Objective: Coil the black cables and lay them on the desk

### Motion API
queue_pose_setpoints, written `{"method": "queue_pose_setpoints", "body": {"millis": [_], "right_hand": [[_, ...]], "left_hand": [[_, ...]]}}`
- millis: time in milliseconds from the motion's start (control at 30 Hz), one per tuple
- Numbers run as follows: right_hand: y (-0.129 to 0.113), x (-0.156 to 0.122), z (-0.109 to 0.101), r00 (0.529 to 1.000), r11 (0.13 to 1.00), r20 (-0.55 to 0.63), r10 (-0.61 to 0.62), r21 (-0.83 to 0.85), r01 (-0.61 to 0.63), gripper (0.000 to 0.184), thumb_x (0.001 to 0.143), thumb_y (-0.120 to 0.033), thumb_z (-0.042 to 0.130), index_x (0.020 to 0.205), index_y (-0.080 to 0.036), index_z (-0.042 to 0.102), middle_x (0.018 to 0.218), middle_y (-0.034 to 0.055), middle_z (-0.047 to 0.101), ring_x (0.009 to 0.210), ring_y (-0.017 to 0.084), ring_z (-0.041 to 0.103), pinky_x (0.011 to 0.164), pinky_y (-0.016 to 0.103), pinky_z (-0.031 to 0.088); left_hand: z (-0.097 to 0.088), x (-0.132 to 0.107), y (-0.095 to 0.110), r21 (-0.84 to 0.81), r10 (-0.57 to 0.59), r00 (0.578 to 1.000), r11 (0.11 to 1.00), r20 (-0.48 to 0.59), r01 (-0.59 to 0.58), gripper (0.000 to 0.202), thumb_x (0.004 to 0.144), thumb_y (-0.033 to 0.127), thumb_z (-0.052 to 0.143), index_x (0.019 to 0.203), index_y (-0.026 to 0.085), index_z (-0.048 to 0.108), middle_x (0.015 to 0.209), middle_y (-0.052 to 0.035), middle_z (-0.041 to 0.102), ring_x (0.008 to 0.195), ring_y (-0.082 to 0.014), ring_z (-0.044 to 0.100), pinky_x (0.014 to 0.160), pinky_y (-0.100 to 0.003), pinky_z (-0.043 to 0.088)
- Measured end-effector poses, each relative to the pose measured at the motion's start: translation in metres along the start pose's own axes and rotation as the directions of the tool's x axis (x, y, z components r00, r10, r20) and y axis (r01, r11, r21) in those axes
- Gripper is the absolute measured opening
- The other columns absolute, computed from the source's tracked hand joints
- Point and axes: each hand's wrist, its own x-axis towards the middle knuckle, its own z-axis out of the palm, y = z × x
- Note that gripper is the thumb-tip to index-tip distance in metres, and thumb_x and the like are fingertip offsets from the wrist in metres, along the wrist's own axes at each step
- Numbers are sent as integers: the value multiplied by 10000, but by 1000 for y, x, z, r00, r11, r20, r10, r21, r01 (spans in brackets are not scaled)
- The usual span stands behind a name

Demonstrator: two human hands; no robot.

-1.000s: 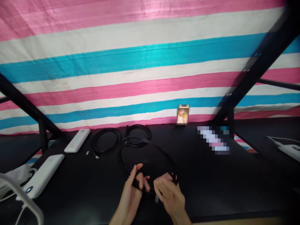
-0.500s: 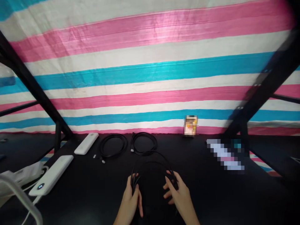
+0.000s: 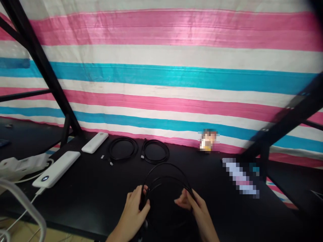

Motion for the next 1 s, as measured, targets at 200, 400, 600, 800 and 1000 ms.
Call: {"method": "queue_pose_setpoints", "body": {"millis": [200,400,600,800,1000], "right_hand": [[-26,-12,25,987,959,-145,-72,261,109,380,652,-511,787,787,-195,624,505,-81,510,252,51,398,253,176,390],[-57,6,48,958,880,-254,-136,413,234,316,697,-418,782,865,-212,611,510,-118,437,274,-5,286,243,84,259],[-51,65,62,972,966,-179,-150,181,182,450,696,-432,695,1048,-183,567,630,-53,581,480,114,577,416,223,509],[-28,126,64,974,899,-118,-192,-420,126,502,768,-309,512,1230,-118,550,531,-41,581,421,142,542,403,232,438],[2,163,62,978,900,-145,-150,-429,75,466,743,-244,494,1152,-81,642,474,-18,588,400,167,547,434,251,410]], "left_hand": [[2,3,18,-300,-29,994,952,109,61,389,818,482,453,1043,185,566,921,-97,663,924,-243,595,926,-415,416],[13,12,47,-602,-99,987,784,125,155,422,795,555,520,937,166,600,782,-54,663,671,-160,615,656,-276,493],[2,64,50,-576,-154,986,813,-62,90,429,773,519,497,1015,166,525,585,9,606,327,-60,293,333,-184,213],[-12,123,33,-435,-106,970,900,-220,0,508,776,400,530,1223,174,443,689,-8,648,456,-106,489,447,-207,391],[-15,160,8,-258,-66,942,966,-330,-22,546,711,362,641,1198,140,537,1017,-118,643,930,-221,636,825,-340,519]]}}
